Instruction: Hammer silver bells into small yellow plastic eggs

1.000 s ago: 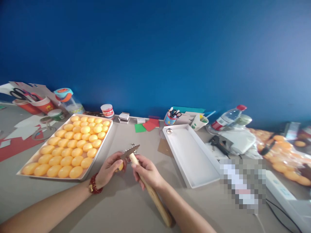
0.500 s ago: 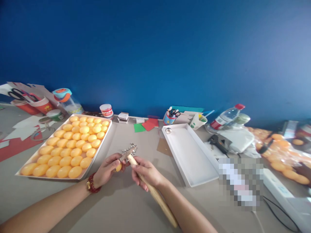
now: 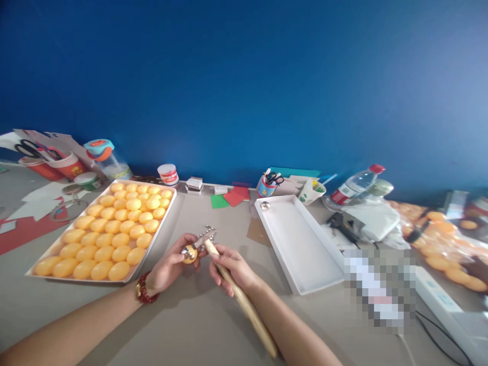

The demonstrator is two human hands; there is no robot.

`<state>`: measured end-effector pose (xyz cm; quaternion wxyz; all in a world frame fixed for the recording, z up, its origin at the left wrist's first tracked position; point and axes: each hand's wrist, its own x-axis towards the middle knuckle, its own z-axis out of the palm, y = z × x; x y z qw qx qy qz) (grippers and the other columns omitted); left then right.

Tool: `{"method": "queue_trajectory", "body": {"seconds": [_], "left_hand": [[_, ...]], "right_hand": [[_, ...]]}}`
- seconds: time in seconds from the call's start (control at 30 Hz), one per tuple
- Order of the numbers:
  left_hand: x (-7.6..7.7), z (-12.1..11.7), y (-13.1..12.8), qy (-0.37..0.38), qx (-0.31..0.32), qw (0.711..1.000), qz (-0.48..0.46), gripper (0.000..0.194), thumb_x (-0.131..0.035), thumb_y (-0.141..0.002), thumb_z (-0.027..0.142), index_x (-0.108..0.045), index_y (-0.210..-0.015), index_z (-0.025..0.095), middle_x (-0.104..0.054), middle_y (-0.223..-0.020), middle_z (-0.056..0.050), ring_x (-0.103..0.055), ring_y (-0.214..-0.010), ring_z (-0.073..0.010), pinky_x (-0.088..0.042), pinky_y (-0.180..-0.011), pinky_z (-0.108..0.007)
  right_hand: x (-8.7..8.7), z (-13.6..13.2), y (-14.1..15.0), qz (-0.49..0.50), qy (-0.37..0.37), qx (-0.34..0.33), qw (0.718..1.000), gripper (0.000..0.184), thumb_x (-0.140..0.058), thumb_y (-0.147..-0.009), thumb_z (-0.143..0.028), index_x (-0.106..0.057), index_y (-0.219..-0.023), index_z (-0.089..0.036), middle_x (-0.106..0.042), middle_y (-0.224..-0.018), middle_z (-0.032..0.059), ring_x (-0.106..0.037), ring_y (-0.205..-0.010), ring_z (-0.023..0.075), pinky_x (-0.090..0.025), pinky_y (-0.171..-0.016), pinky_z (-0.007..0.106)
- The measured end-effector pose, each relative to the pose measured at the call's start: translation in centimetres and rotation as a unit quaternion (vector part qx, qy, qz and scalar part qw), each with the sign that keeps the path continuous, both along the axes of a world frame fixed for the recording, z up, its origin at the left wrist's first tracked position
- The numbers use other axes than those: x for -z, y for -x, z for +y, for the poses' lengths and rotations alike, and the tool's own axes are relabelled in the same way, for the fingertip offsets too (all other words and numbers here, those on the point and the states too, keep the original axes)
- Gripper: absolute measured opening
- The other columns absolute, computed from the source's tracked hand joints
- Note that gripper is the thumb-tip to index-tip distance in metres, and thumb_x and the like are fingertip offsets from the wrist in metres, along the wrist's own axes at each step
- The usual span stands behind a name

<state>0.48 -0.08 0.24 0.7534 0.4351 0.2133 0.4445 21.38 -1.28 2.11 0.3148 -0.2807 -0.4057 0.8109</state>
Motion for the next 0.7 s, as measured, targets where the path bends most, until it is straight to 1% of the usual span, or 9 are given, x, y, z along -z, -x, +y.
{"method": "queue_trajectory", "body": {"seconds": [0.07,0.13,0.2,0.3,0.37,0.43,0.47,0.6,0.7], "left_hand": [[0.0,0.1,-0.1,0.002,-0.011,1.0,0.003,0.034,-0.065,-0.079,0.029,-0.052,-0.109,0.02,-0.061,-0.086,-0.003,-0.059,-0.075,-0.0165,-0.049,-0.072,-0.032],[0.1,0.1,-0.2,0.013,-0.024,1.0,0.009,0.029,-0.063,-0.083,0.025,-0.052,-0.11,0.02,-0.061,-0.086,-0.002,-0.058,-0.077,-0.0158,-0.05,-0.072,-0.031],[0.2,0.2,-0.4,0.024,-0.032,0.999,0.014,0.024,-0.06,-0.088,0.027,-0.052,-0.11,0.02,-0.061,-0.091,-0.003,-0.06,-0.079,-0.0159,-0.051,-0.073,-0.032],[0.4,0.3,-0.6,0.012,-0.052,0.998,0.036,0.025,-0.058,-0.09,0.034,-0.053,-0.11,0.019,-0.062,-0.096,-0.005,-0.062,-0.08,-0.0166,-0.053,-0.074,-0.034],[0.4,0.4,-0.6,-0.011,-0.08,0.995,0.061,0.027,-0.059,-0.09,0.038,-0.055,-0.108,0.018,-0.063,-0.098,-0.005,-0.059,-0.07,-0.0126,-0.052,-0.069,-0.031],[0.3,0.4,-0.5,-0.034,-0.11,0.99,0.086,0.029,-0.061,-0.088,0.039,-0.056,-0.107,0.017,-0.062,-0.099,-0.005,-0.052,-0.058,-0.0075,-0.05,-0.061,-0.026],[0.3,0.4,-0.5,-0.045,-0.122,0.987,0.097,0.03,-0.063,-0.087,0.039,-0.057,-0.107,0.017,-0.062,-0.098,-0.004,-0.049,-0.056,-0.0064,-0.049,-0.058,-0.025],[0.3,0.5,-0.3,-0.074,-0.154,0.978,0.123,0.032,-0.068,-0.084,0.036,-0.057,-0.109,0.019,-0.061,-0.087,-0.002,-0.053,-0.061,-0.0087,-0.049,-0.057,-0.023],[0.4,0.6,-0.3,-0.081,-0.162,0.976,0.124,0.031,-0.068,-0.084,0.034,-0.058,-0.109,0.019,-0.06,-0.085,-0.001,-0.054,-0.062,-0.0091,-0.049,-0.058,-0.022]], "right_hand": [[-0.3,0.1,-0.3,-0.009,-0.014,0.018,1.0,0.044,-0.057,-0.089,-0.042,-0.051,-0.121,-0.013,-0.057,-0.052,-0.0065,-0.038,-0.024,0.0069,-0.033,-0.025,0.016],[-0.6,0.3,-0.6,-0.015,-0.025,0.03,0.999,0.043,-0.057,-0.088,-0.04,-0.051,-0.122,-0.014,-0.057,-0.054,-0.0063,-0.039,-0.025,0.0068,-0.035,-0.026,0.016],[-0.9,0.4,-0.9,-0.024,-0.03,0.041,0.998,0.044,-0.058,-0.087,-0.038,-0.051,-0.123,-0.014,-0.057,-0.056,-0.0062,-0.04,-0.026,0.0064,-0.036,-0.026,0.016],[-1.4,0.4,-1.1,-0.048,-0.044,0.07,0.995,0.045,-0.059,-0.086,-0.036,-0.051,-0.125,-0.015,-0.057,-0.059,-0.0061,-0.041,-0.028,0.0058,-0.036,-0.028,0.016],[-1.7,0.3,-1.1,-0.073,-0.064,0.09,0.991,0.045,-0.059,-0.086,-0.035,-0.05,-0.126,-0.016,-0.056,-0.061,-0.0059,-0.043,-0.031,0.0058,-0.037,-0.029,0.015],[-1.9,0.1,-1.0,-0.112,-0.093,0.106,0.984,0.044,-0.059,-0.088,-0.036,-0.051,-0.126,-0.016,-0.055,-0.061,-0.0061,-0.044,-0.034,0.006,-0.038,-0.031,0.016],[-2.0,0.0,-1.0,-0.136,-0.11,0.109,0.979,0.042,-0.058,-0.089,-0.036,-0.052,-0.126,-0.017,-0.054,-0.061,-0.0063,-0.044,-0.035,0.0061,-0.038,-0.032,0.016],[-2.2,-0.5,-0.9,-0.228,-0.173,0.113,0.952,0.037,-0.057,-0.091,-0.035,-0.056,-0.124,-0.018,-0.05,-0.061,-0.0066,-0.044,-0.039,0.0066,-0.041,-0.035,0.016],[-2.2,-0.8,-0.9,-0.259,-0.205,0.126,0.936,0.037,-0.055,-0.093,-0.037,-0.055,-0.125,-0.019,-0.049,-0.061,-0.006,-0.044,-0.041,0.0073,-0.041,-0.036,0.017]]}}
